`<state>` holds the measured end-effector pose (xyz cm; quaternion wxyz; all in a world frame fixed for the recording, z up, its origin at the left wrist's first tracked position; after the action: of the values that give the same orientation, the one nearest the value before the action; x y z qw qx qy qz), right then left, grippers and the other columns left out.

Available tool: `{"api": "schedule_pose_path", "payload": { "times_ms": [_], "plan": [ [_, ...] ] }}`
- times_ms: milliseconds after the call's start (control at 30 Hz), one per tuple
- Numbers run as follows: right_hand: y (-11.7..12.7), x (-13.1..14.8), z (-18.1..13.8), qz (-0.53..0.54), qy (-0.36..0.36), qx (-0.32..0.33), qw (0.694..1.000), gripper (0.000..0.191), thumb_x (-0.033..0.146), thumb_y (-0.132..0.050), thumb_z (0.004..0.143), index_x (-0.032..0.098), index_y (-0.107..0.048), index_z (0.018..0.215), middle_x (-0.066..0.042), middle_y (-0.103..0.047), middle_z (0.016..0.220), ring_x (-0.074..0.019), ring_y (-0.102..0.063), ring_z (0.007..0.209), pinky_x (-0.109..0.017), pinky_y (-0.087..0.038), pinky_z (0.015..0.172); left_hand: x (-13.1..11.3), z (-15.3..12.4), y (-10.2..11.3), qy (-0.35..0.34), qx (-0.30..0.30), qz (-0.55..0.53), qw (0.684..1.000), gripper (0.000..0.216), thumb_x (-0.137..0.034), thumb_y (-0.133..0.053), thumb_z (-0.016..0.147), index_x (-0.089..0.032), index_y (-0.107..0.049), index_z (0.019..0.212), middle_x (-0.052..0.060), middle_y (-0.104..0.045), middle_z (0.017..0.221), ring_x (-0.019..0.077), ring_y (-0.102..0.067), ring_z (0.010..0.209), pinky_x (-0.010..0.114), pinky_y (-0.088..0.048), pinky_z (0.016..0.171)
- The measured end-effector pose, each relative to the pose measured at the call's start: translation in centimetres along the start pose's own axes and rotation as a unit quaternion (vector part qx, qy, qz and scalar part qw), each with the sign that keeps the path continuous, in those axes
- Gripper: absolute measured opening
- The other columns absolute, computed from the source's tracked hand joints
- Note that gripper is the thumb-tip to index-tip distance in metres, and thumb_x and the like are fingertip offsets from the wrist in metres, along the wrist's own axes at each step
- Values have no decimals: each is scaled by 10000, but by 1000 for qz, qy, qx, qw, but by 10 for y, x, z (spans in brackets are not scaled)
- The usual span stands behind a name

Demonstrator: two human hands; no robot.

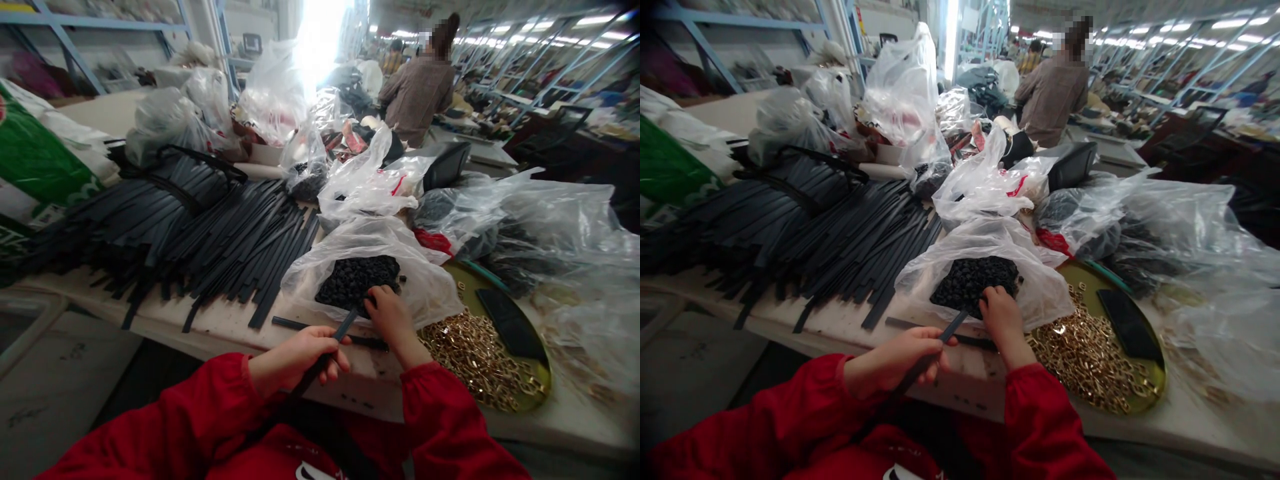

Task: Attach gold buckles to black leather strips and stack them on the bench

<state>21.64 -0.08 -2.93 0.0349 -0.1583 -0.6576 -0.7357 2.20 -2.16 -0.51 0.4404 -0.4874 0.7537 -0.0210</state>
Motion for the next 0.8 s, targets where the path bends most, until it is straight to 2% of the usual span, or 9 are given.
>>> {"api": "schedule_pose_path", "payload": {
  "times_ms": [167,233,300,367,467,533,633,800],
  "plan": [
    [14,-7,-13,75,-28,-40,996,156,293,-464,794,159,-544,806,-68,-596,760,-195,-556,699,-291,-393,631,2,-10,-3,-4,5,15,1000,263,-166,-436,715,-126,-490,969,1,-623,620,53,-489,381,135,-339,333],
    [22,0,-25,163,-28,-17,986,193,347,-458,803,171,-536,791,-34,-583,690,-173,-541,637,-276,-399,595,0,-13,-6,-27,7,30,999,249,-179,-432,731,-131,-488,969,-6,-615,629,46,-471,374,132,-316,328],
    [28,13,-42,304,-32,41,951,224,398,-476,796,184,-533,764,-3,-553,646,-153,-511,596,-261,-392,562,-4,-16,-8,-67,-5,62,996,218,-211,-422,765,-136,-484,960,-15,-600,637,34,-445,364,127,-292,326],
    [30,30,-59,428,-45,100,897,247,434,-516,773,190,-533,734,17,-525,621,-137,-482,579,-251,-376,549,-9,-18,-9,-113,-22,108,987,183,-254,-407,800,-137,-477,922,-21,-585,635,26,-425,355,126,-282,329],
    [29,49,-80,525,-72,153,834,293,470,-577,726,187,-521,674,32,-497,587,-116,-447,556,-239,-351,538,-10,-20,-10,-157,-23,166,973,171,-310,-399,826,-148,-449,836,-36,-550,599,30,-413,357,131,-299,337],
    [27,55,-88,562,-91,170,804,320,484,-607,697,183,-511,646,36,-490,573,-108,-433,548,-234,-341,539,-6,-19,-10,-163,-22,186,969,185,-341,-411,826,-158,-429,810,-51,-521,576,37,-403,356,136,-299,329],
    [23,56,-93,593,-116,166,779,342,489,-647,656,177,-509,628,42,-491,564,-98,-418,543,-227,-331,543,2,-16,-9,-156,-36,210,964,199,-363,-418,825,-165,-416,810,-61,-495,561,44,-392,353,143,-294,320],
    [14,50,-101,618,-141,136,762,335,473,-662,644,177,-507,619,55,-478,530,-88,-413,514,-221,-329,532,12,-9,-10,-172,-69,268,945,215,-375,-400,831,-164,-429,798,-54,-489,555,66,-436,385,159,-324,340]
  ]
}}
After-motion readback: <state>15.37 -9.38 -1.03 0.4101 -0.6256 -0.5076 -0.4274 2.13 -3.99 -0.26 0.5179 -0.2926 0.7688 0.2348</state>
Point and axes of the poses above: each hand's wrist, its own z-axis towards the middle knuckle, its own y-axis out of the back of the hand, x = y × z, the point moved 2 cm from there along z, towards the middle knuckle
